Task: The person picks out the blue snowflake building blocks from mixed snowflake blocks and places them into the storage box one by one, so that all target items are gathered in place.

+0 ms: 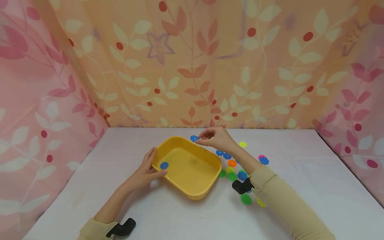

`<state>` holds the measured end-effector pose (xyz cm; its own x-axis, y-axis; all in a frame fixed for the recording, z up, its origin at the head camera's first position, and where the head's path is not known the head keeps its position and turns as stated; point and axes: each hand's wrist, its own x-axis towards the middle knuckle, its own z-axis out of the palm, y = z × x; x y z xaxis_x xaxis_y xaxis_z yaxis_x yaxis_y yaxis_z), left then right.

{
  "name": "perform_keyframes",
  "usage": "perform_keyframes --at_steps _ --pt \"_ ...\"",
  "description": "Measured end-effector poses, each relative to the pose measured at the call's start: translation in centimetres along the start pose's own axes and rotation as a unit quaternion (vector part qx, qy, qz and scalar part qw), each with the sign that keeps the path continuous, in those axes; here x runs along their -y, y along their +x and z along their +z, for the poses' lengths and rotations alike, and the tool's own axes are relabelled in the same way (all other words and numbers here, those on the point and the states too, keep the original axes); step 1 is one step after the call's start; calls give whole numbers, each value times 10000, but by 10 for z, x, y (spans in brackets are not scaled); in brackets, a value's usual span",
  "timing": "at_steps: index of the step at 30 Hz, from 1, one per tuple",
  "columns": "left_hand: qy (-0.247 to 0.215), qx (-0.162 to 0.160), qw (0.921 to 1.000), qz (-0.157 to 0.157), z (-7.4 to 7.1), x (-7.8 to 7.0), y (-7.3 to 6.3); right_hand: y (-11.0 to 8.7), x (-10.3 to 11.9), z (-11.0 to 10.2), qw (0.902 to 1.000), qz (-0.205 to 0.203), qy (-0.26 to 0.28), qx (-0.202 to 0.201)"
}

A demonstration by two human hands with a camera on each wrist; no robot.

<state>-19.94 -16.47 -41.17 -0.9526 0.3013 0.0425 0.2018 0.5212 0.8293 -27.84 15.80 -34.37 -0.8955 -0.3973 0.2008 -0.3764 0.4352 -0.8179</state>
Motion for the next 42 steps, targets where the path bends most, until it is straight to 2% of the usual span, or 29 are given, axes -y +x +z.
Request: perform_keyframes --at_steps 5,11,16,22,27,33,38,42 --pt "88 -14 9999 -50 3 1 3 29 10 26 9995 -110 147 242" --pt "6 27 10000 -1 5 0 5 54 20 52 9980 -245 396 425" --pt "-34 90 9999 27 6 0 8 66 18 68 9976 -431 -51 545" --pt "-65 150 9999 -31 7 2 9 69 8 84 9938 -463 -367 945" --pt "-70 139 9998 -79 5 1 8 70 2 93 9908 -490 -657 1078" --pt "37 125 9999 -110 1 2 5 72 -2 108 9815 -619 -1056 1474" --pt "89 71 9999 -60 1 3 3 71 -5 120 9748 -482 -1059 1905" --pt "107 45 9999 -62 -1 2 1 70 -5 124 9751 -412 -1034 1918"
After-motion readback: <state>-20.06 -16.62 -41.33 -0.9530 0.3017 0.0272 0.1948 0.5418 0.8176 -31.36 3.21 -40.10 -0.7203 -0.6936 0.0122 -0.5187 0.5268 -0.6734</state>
